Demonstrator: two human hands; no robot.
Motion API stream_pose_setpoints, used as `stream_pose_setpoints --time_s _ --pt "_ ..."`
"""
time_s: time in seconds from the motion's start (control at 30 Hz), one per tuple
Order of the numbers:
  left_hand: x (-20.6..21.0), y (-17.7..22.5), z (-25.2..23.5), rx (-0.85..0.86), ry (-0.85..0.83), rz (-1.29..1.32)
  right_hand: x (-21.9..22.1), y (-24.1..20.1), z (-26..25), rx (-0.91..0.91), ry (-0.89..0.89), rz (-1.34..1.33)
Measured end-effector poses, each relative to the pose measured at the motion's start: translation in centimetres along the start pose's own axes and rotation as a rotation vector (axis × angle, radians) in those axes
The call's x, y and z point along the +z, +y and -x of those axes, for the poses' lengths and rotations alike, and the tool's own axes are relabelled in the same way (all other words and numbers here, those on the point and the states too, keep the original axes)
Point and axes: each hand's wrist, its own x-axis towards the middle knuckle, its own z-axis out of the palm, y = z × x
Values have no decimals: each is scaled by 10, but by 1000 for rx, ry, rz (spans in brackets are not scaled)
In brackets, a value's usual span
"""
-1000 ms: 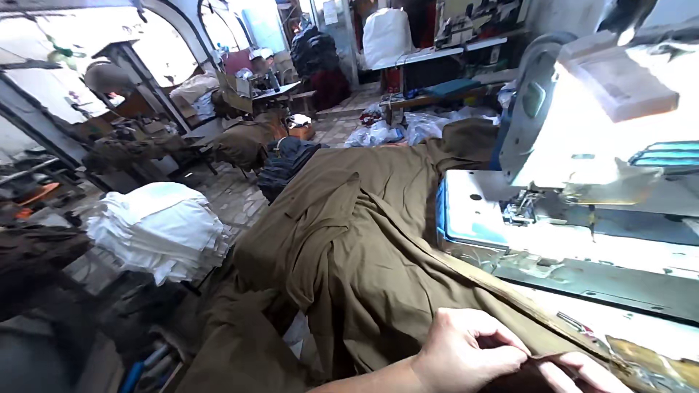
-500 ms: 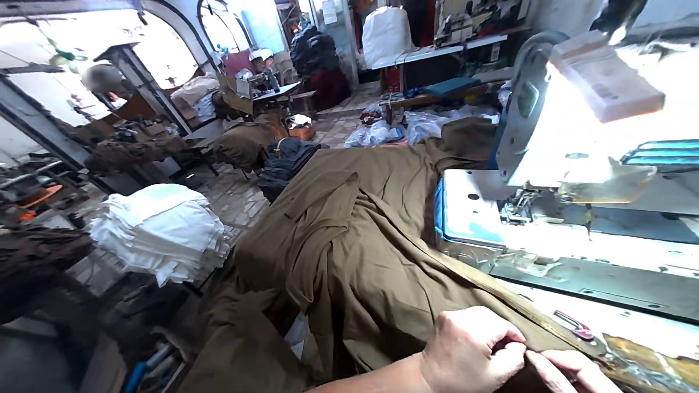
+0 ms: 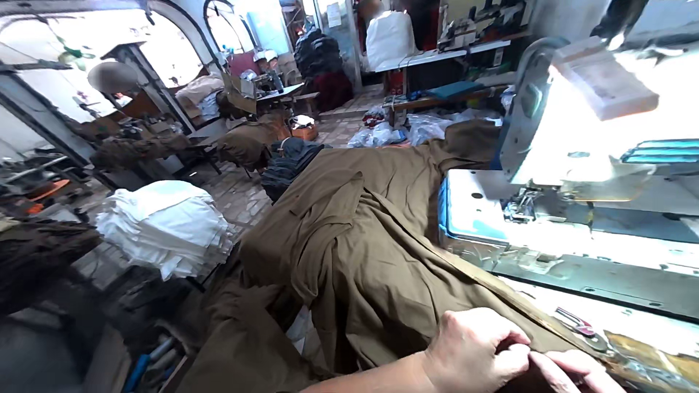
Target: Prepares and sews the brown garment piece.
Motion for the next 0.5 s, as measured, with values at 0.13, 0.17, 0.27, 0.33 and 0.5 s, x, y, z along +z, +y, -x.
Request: stream_pose_setpoints --time_s 0.13,0.17,0.27,0.33,0.5 --pt "2 -2 -7 65 14 -23 -1 -5 -1 -32 -25 43" --pt "2 -2 -8 67 16 -15 -2 -7 -1 -28 -28 44" --pt "1 -1 -9 36 1 25 -3 -7 1 -15 -15 28" --pt "-1 1 -7 5 -24 48 -4 -3 1 -5 -3 4" --pt "-3 -1 -5 22 -36 18 -2 0 0 -29 -29 26"
